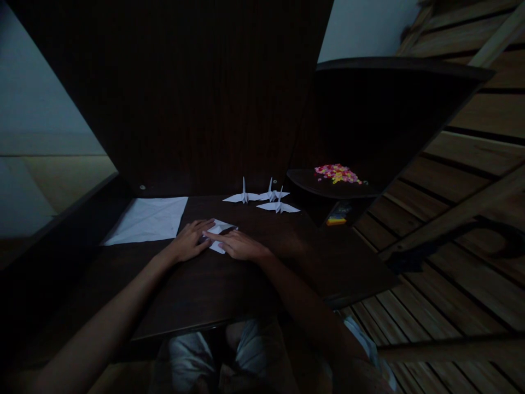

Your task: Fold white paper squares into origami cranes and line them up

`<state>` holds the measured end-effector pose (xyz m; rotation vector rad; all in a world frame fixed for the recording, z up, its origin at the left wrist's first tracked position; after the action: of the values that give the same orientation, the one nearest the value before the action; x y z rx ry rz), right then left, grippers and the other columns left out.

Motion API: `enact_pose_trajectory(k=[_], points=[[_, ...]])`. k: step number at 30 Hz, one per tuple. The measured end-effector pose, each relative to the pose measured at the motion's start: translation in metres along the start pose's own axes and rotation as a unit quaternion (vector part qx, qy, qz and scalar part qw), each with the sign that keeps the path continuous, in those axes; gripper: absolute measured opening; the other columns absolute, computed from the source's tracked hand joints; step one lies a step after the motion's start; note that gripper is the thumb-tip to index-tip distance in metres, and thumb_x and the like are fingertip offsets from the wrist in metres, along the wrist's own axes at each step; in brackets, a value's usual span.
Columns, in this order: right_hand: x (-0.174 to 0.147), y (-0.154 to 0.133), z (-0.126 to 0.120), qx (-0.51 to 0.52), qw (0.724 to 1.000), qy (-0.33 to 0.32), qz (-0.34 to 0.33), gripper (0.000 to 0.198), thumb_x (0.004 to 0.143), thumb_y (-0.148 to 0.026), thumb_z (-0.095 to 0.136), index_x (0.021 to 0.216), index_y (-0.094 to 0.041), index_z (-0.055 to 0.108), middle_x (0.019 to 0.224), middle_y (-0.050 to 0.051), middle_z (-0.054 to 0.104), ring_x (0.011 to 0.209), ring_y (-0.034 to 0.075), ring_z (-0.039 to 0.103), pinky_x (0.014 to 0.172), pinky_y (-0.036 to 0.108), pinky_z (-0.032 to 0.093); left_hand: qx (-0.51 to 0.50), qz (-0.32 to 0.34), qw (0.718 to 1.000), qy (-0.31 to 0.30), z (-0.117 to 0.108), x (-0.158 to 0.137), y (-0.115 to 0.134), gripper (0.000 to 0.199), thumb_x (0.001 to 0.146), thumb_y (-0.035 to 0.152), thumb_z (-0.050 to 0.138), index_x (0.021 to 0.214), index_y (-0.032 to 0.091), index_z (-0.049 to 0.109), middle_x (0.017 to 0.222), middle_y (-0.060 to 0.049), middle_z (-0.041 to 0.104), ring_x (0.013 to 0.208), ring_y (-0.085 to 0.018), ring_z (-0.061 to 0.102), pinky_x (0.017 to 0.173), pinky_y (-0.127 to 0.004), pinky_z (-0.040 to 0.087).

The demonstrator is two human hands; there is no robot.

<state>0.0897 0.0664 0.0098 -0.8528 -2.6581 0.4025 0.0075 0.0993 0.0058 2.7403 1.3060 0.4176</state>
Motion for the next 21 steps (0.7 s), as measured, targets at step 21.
enact_pose_trajectory(k=[21], points=[[-0.024, 0.046, -0.063, 0.011, 0.952, 0.253, 0.170, 0.024, 0.081, -0.015, 0.047, 0.070, -0.017, 0.069, 0.071, 0.005, 0.066, 0.070, 0.018, 0.060, 0.073, 0.031, 0.046, 0.016, 0.003, 0.998, -0.057, 0.003, -0.002, 0.008, 0.080, 0.078, 0.069, 0.044, 0.136, 0.014, 0.044, 0.146, -0.015, 0.038, 0.132, -0.035, 0.032, 0.104, -0.051, 0.030]])
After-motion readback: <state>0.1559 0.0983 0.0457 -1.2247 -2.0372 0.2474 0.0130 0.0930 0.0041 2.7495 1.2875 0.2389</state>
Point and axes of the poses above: each hand's wrist, its own x-axis towards the middle knuckle, its own z-axis out of the palm, y = z × x, the point moved 10 cm from there along x, towards the middle knuckle
